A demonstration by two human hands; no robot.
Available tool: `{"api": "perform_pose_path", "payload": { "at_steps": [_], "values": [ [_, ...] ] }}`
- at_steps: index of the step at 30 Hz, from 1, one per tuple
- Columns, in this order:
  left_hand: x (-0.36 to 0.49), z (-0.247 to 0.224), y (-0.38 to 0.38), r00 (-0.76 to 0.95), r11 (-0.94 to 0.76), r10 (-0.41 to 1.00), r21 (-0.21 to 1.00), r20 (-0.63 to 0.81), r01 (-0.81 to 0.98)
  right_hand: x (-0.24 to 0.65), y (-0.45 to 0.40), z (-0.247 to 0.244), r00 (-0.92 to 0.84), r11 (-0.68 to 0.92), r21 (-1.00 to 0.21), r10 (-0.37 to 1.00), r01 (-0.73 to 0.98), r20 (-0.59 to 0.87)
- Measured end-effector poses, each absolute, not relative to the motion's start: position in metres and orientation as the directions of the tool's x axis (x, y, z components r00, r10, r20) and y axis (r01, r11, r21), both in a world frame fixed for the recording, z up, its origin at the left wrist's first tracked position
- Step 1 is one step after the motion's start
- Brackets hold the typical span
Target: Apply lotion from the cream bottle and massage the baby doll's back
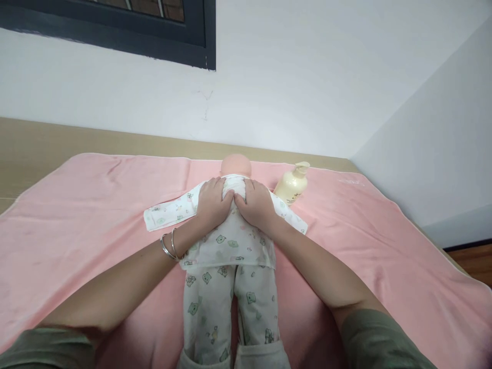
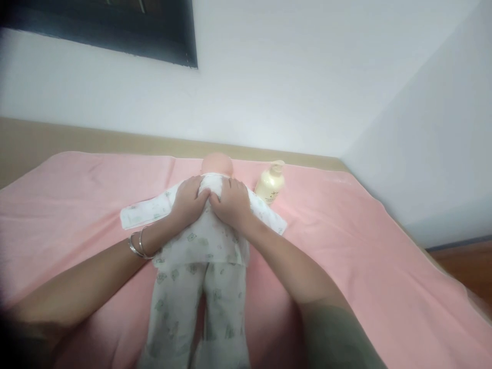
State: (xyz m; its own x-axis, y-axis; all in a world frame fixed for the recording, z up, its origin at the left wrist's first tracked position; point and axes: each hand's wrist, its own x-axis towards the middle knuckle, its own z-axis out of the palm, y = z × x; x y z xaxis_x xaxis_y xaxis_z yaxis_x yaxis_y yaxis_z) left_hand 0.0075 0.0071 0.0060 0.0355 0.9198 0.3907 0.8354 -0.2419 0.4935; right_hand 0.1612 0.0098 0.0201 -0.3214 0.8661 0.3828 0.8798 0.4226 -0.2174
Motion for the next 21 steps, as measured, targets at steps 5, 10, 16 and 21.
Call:
{"api": "perform_pose_path", "payload": {
  "at_steps": [5, 10, 16, 21],
  "values": [
    [0.011, 0.004, 0.002, 0.048, -0.234, 0.92, 0.446, 0.39, 0.864, 0.164, 0.014, 0.022, -0.335, 0.431, -0.224, 0.869, 0.874, 0.365],
    [0.023, 0.007, -0.018, 0.086, -0.252, 0.892, 0.328, 0.444, 0.91, 0.17, 0.021, 0.027, -0.381, 0.456, -0.269, 0.879, 0.848, 0.287],
    [0.024, 0.019, -0.029, 0.2, -0.313, 0.898, 0.248, 0.393, 0.917, 0.168, 0.015, 0.029, -0.418, 0.488, -0.177, 0.849, 0.855, 0.322],
    [0.008, 0.025, -0.008, 0.178, -0.298, 0.925, 0.349, 0.337, 0.888, 0.159, -0.007, 0.028, -0.553, 0.596, 0.033, 0.723, 0.803, 0.414]
  ]
}}
